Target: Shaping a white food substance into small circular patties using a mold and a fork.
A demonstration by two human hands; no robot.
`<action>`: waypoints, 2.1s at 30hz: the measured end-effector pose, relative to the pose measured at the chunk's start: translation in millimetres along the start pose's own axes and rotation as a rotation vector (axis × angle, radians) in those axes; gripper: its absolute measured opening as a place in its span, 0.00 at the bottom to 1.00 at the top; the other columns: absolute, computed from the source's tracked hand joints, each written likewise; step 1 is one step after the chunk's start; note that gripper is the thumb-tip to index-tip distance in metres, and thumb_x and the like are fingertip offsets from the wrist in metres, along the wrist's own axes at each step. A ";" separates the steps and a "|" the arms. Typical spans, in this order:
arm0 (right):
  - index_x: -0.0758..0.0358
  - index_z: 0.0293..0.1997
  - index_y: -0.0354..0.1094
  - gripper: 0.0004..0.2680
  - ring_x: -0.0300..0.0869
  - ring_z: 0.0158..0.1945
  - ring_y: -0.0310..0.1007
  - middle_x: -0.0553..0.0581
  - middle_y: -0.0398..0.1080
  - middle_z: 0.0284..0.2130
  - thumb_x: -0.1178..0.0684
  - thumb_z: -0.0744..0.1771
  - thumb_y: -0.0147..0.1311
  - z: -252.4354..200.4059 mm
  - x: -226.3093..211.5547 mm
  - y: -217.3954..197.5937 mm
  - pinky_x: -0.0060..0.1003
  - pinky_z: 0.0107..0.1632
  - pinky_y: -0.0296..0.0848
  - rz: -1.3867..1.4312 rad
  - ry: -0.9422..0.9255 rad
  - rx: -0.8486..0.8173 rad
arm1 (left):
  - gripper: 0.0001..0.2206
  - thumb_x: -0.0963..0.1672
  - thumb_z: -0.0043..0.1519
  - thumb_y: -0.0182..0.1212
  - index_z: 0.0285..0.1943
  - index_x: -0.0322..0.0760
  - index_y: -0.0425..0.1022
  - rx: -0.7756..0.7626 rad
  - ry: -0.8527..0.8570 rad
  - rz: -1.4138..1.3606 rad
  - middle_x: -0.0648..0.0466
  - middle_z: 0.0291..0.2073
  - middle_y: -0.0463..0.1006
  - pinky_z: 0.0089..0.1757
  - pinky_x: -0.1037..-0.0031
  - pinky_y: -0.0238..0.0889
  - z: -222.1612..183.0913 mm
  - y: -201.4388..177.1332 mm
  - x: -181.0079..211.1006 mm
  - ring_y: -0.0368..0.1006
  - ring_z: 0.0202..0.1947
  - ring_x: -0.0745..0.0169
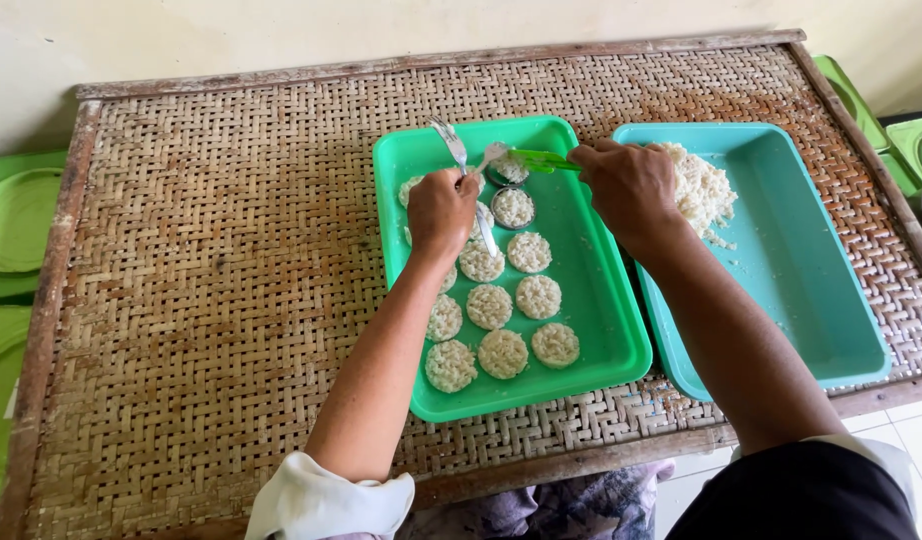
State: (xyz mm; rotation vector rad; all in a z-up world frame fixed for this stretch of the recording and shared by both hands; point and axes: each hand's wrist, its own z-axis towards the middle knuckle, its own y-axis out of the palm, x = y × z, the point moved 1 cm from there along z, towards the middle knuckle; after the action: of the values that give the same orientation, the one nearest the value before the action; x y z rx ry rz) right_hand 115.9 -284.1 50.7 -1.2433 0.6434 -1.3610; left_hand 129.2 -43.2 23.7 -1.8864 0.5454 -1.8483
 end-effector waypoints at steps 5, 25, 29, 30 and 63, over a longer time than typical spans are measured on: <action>0.45 0.46 0.72 0.03 0.49 0.34 0.80 0.49 0.76 0.33 0.51 0.69 0.57 6.0 -0.1 -1.4 0.46 0.40 0.76 0.058 0.036 -0.086 | 0.16 0.50 0.63 0.53 0.45 0.39 0.84 0.061 0.015 0.001 0.46 0.34 0.85 0.46 0.49 0.72 -2.7 -4.2 -8.9 0.79 0.45 0.35; 0.49 0.57 0.74 0.08 0.53 0.35 0.79 0.58 0.78 0.41 0.51 0.72 0.52 -22.4 19.1 -70.9 0.44 0.36 0.77 0.212 0.156 -0.120 | 0.14 0.51 0.62 0.55 0.44 0.45 0.85 -0.036 0.027 0.117 0.46 0.33 0.85 0.44 0.51 0.75 14.6 37.2 -36.5 0.81 0.43 0.36; 0.55 0.62 0.74 0.11 0.52 0.33 0.78 0.58 0.79 0.40 0.48 0.73 0.57 -77.7 66.8 -67.5 0.47 0.36 0.75 0.151 0.324 -0.009 | 0.12 0.48 0.66 0.56 0.36 0.39 0.80 -0.006 0.120 -0.005 0.53 0.23 0.76 0.28 0.65 0.60 13.5 9.7 -30.9 0.67 0.25 0.55; 0.53 0.62 0.76 0.12 0.45 0.28 0.76 0.53 0.79 0.38 0.47 0.72 0.60 -96.1 80.9 -60.6 0.41 0.28 0.73 0.046 0.341 0.075 | 0.12 0.46 0.69 0.58 0.32 0.37 0.76 -0.006 0.185 -0.041 0.60 0.16 0.69 0.13 0.78 0.45 10.4 -1.1 -25.9 0.53 0.10 0.73; 0.66 0.53 0.76 0.09 0.41 0.26 0.75 0.61 0.65 0.34 0.65 0.70 0.53 8.6 -15.6 -18.0 0.33 0.28 0.79 1.058 0.297 0.481 | 0.16 0.51 0.65 0.55 0.52 0.44 0.84 0.150 -0.003 -0.237 0.49 0.39 0.86 0.48 0.53 0.73 -12.9 -2.8 -33.4 0.80 0.45 0.42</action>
State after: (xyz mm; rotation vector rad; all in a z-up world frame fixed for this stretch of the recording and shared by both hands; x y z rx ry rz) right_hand 114.4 -263.2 64.8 -0.1956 0.9233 -0.7069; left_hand 115.3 -22.5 -2.1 -1.9197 0.1814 -1.9718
